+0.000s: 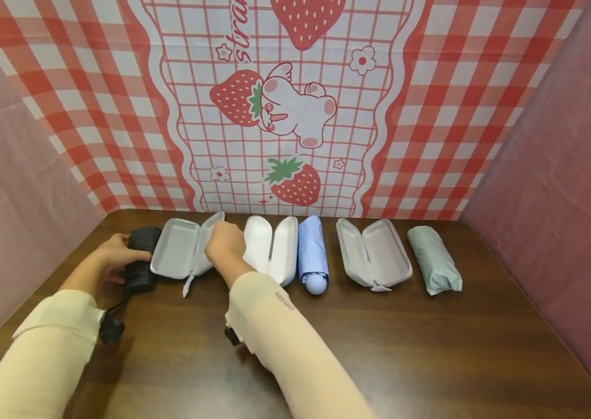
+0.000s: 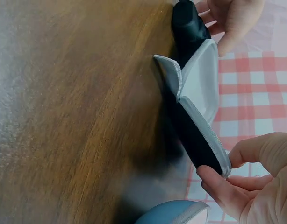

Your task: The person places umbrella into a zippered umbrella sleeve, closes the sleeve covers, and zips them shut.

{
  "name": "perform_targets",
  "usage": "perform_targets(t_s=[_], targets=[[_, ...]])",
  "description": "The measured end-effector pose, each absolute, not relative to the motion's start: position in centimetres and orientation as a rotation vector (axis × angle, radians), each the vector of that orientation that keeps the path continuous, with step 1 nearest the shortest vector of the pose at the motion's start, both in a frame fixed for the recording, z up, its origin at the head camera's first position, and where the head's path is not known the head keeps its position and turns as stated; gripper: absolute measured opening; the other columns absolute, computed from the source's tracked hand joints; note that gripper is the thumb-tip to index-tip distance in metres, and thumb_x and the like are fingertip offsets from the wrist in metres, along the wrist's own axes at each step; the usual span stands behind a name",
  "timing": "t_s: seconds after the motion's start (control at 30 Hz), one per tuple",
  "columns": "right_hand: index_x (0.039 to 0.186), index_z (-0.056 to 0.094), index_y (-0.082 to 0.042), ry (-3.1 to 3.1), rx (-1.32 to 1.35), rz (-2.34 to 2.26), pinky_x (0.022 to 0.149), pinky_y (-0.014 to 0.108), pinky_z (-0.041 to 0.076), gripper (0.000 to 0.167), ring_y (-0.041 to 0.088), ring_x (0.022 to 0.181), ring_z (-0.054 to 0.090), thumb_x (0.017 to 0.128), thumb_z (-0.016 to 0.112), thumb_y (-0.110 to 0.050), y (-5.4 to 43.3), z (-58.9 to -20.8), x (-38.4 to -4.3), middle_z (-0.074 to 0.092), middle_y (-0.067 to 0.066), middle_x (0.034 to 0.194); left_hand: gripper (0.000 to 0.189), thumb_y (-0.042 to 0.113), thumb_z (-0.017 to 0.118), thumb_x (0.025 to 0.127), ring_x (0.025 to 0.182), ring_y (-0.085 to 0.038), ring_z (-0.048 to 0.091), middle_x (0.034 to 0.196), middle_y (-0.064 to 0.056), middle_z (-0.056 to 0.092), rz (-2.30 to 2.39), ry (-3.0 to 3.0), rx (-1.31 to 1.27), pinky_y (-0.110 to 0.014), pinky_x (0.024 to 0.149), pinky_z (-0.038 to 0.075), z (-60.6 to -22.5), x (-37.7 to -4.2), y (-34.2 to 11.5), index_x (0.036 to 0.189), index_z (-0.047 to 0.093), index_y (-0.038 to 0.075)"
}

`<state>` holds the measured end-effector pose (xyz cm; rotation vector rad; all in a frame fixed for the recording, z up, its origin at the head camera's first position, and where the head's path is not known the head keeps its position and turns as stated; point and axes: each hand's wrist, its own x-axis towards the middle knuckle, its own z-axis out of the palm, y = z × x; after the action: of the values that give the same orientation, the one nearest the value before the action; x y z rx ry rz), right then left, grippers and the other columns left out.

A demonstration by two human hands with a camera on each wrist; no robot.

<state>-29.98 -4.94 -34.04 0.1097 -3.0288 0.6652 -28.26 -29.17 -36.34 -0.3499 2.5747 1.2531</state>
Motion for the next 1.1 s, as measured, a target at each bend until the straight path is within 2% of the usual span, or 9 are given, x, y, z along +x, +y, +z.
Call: perform_targets(t_s=[0.13, 0.2, 0.43, 0.63, 0.7, 0.87, 0.97, 1.1], targets=[[0.087, 0.066, -0.006, -3.009, 0.148, 0.692, 0.048, 0.032, 0.050, 0.010, 0.020, 0.070, 0.062, 0.077, 0.070, -0.007, -4.5, -33.6, -29.4, 0.067, 0.007, 0.085, 0.100, 0.035, 0.071, 0.081, 0.090, -0.047, 0.058, 0.130, -0.045, 0.030, 1.075, 2.702, -0.318, -0.045, 0.054, 0.057, -35.9, -28.1, -29.1, 0.145, 0.011, -0.014], [0.085, 0.066, -0.006, -2.994, 0.171, 0.706, 0.046, 0.032, 0.048, 0.010, 0.020, 0.067, 0.059, 0.076, 0.070, -0.006, -4.4, -33.4, -29.1, 0.066, 0.007, 0.082, 0.100, 0.036, 0.072, 0.079, 0.086, -0.045, 0.058, 0.126, -0.045, 0.032, 1.034, 2.737, -0.323, -0.044, 0.052, 0.056, -35.8, -27.9, -29.2, 0.144, 0.014, -0.014], [0.082, 0.065, -0.005, -2.966, 0.236, 0.694, 0.047, 0.031, 0.048, 0.010, 0.019, 0.065, 0.058, 0.075, 0.071, -0.006, -3.8, -33.4, -28.4, 0.065, 0.006, 0.079, 0.102, 0.035, 0.073, 0.078, 0.086, -0.045, 0.058, 0.123, -0.044, 0.034, 1.023, 2.728, -0.321, -0.044, 0.052, 0.056, -35.8, -27.1, -29.4, 0.143, 0.013, -0.015], [0.079, 0.063, -0.006, -2.957, 0.267, 0.687, 0.047, 0.032, 0.048, 0.008, 0.019, 0.064, 0.056, 0.074, 0.069, -0.004, -3.5, -33.9, -28.1, 0.064, 0.005, 0.075, 0.103, 0.039, 0.078, 0.075, 0.088, -0.048, 0.058, 0.120, -0.043, 0.039, 0.953, 2.785, -0.307, -0.043, 0.049, 0.055, -36.0, -27.1, -29.4, 0.141, 0.020, -0.015], [0.086, 0.067, -0.007, -2.961, 0.273, 0.696, 0.049, 0.032, 0.048, 0.013, 0.019, 0.067, 0.058, 0.073, 0.070, -0.004, -3.4, -33.8, -28.0, 0.067, 0.004, 0.081, 0.100, 0.038, 0.076, 0.075, 0.086, -0.046, 0.058, 0.119, -0.043, 0.040, 0.929, 2.808, -0.320, -0.042, 0.048, 0.055, -36.0, -27.0, -29.3, 0.141, 0.021, -0.015], [0.118, 0.069, -0.011, -2.995, 0.297, 0.696, 0.055, 0.033, 0.051, 0.047, 0.019, 0.083, 0.063, 0.072, 0.071, -0.006, -3.2, -33.5, -27.8, 0.070, 0.005, 0.111, 0.096, 0.038, 0.073, 0.077, 0.086, -0.045, 0.057, 0.116, -0.042, 0.041, 0.913, 2.806, -0.361, -0.042, 0.049, 0.055, -35.8, -26.4, -29.4, 0.139, 0.022, -0.014], [0.127, 0.064, -0.009, -3.049, 0.320, 0.762, 0.050, 0.029, 0.052, 0.054, 0.017, 0.070, 0.067, 0.073, 0.070, -0.006, -2.9, -33.2, -27.8, 0.068, 0.009, 0.118, 0.095, 0.036, 0.073, 0.076, 0.085, -0.044, 0.057, 0.115, -0.041, 0.040, 0.968, 2.782, -0.386, -0.044, 0.049, 0.055, -35.4, -26.0, -29.6, 0.139, 0.022, -0.014], [0.132, 0.059, -0.005, -3.097, 0.331, 0.900, 0.041, 0.024, 0.049, 0.057, 0.016, 0.043, 0.062, 0.076, 0.069, -0.005, -2.5, -32.9, -27.9, 0.066, 0.016, 0.120, 0.096, 0.034, 0.073, 0.076, 0.089, -0.043, 0.055, 0.120, -0.041, 0.037, 1.079, 2.759, -0.396, -0.046, 0.051, 0.056, -34.8, -26.0, -29.8, 0.141, 0.020, -0.013]])
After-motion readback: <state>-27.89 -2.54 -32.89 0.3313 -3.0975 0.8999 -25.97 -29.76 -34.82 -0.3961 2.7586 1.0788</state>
